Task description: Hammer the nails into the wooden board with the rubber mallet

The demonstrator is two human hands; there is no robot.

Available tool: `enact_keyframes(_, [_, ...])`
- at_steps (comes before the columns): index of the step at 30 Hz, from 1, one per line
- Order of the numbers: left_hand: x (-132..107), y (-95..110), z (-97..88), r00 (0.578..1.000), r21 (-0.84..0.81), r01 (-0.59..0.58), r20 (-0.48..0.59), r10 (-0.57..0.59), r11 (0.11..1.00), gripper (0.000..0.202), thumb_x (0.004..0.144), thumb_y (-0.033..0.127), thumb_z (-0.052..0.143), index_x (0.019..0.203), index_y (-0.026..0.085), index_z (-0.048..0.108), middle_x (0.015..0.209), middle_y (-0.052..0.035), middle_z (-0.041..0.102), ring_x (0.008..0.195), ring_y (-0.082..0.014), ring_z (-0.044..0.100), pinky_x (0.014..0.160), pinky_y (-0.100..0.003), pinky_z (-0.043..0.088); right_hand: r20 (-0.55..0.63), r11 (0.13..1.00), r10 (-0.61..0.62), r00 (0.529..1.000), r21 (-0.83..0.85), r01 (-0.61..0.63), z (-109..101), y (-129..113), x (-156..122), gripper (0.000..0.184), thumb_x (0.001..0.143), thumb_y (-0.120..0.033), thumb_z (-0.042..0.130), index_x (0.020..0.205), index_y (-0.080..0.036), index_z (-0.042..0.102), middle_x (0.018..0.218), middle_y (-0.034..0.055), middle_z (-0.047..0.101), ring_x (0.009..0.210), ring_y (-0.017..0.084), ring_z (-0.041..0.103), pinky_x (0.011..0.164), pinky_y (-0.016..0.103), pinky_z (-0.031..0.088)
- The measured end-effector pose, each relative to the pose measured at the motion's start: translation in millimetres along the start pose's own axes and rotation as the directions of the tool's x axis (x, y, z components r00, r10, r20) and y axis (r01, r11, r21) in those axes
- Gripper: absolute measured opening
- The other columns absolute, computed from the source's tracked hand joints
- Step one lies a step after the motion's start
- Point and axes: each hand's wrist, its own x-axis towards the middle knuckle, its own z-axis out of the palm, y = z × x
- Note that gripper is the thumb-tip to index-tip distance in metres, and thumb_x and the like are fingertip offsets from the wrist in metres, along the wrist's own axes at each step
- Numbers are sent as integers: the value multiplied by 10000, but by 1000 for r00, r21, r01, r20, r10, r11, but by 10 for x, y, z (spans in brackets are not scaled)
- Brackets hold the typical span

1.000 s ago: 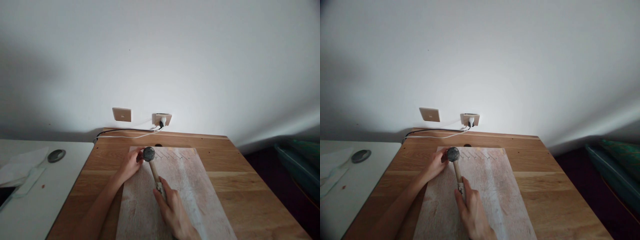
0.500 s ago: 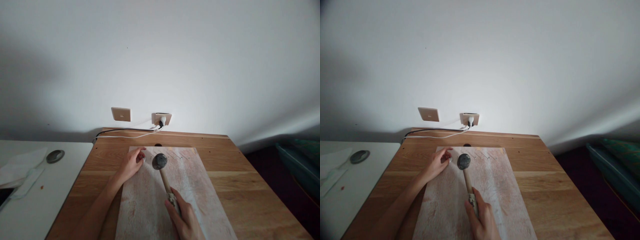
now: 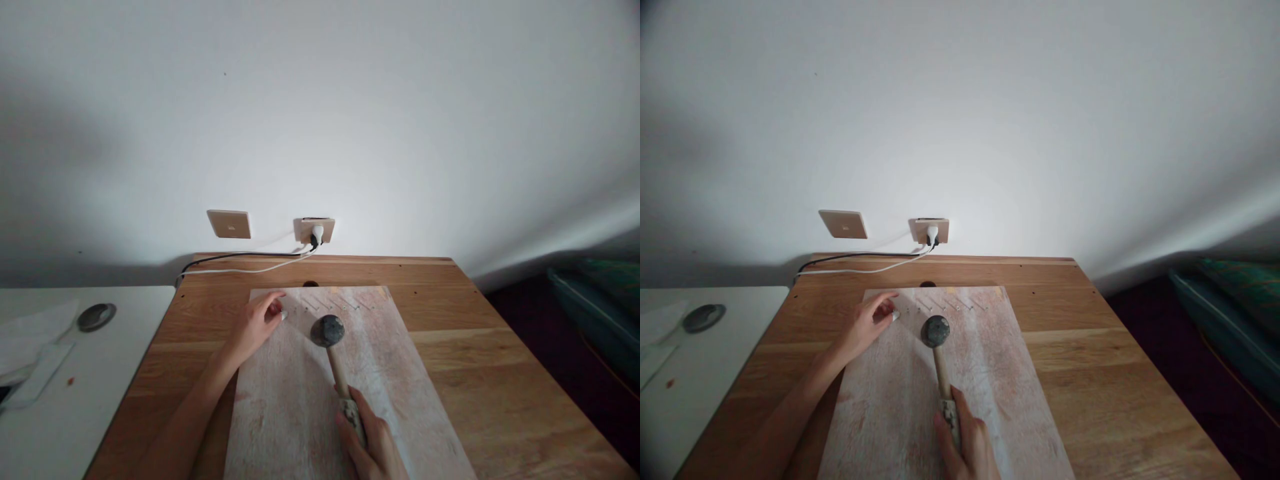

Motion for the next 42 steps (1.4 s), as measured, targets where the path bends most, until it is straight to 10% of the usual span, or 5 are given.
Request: enact_keyframes(42, [45,103,50,995,254,-94,-15,101,963,399,850,3,605,1166,239,667,987,-25,760,852,-186,730,828,-323,600,33,1000,17,999,-2,-17,-105,-323,-83,846,909,-843,467,1406,-194,687,969,117,817,964,303,779,852,297,608])
